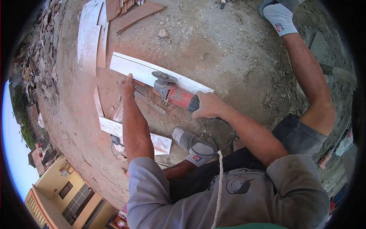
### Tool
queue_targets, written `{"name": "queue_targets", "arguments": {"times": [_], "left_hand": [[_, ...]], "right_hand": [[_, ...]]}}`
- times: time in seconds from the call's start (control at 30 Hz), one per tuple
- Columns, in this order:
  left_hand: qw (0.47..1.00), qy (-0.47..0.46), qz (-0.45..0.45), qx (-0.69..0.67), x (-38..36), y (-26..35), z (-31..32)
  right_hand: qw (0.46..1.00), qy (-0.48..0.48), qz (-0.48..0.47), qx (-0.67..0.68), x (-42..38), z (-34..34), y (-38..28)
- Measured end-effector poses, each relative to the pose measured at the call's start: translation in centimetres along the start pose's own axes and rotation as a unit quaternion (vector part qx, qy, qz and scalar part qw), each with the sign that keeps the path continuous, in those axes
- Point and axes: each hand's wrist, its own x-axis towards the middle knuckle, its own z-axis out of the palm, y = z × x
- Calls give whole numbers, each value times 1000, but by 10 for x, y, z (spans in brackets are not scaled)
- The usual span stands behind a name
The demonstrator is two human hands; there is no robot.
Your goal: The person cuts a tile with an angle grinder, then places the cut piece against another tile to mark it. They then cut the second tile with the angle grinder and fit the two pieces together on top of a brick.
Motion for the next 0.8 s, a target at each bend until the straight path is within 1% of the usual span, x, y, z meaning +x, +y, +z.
{"name": "queue_targets", "arguments": {"times": [0.1, 0.17, 0.27, 0.3, 0.37, 0.5, 0.57, 0.7, 0.8], "left_hand": [[1000, -2, -3, 6, 0, 0, 0], [999, 22, 18, -22, 1, -2, 1], [999, 28, 18, -19, 3, -3, 2], [999, 27, 18, -19, 2, -1, 1], [1000, -6, -10, 12, 0, 1, -1], [1000, -9, -10, 5, -2, 3, 1], [999, 26, 19, -14, -1, 1, 2], [999, 19, 22, -21, 3, -2, 1], [1000, 20, 18, 1, 2, -1, 0]], "right_hand": [[1000, 0, -2, 4, 3, 2, 0], [1000, 0, -1, 5, 1, 0, -1], [1000, -1, 3, 5, -1, 1, 1], [1000, -1, 4, 4, -1, 2, 2], [1000, -2, 6, 3, -3, 1, 3], [1000, 6, 5, 0, -3, 5, 8], [1000, 5, 5, 1, -6, 3, 8], [1000, 6, 5, -1, -7, 4, 11], [1000, -2, 9, -6, -9, 1, 9]]}}
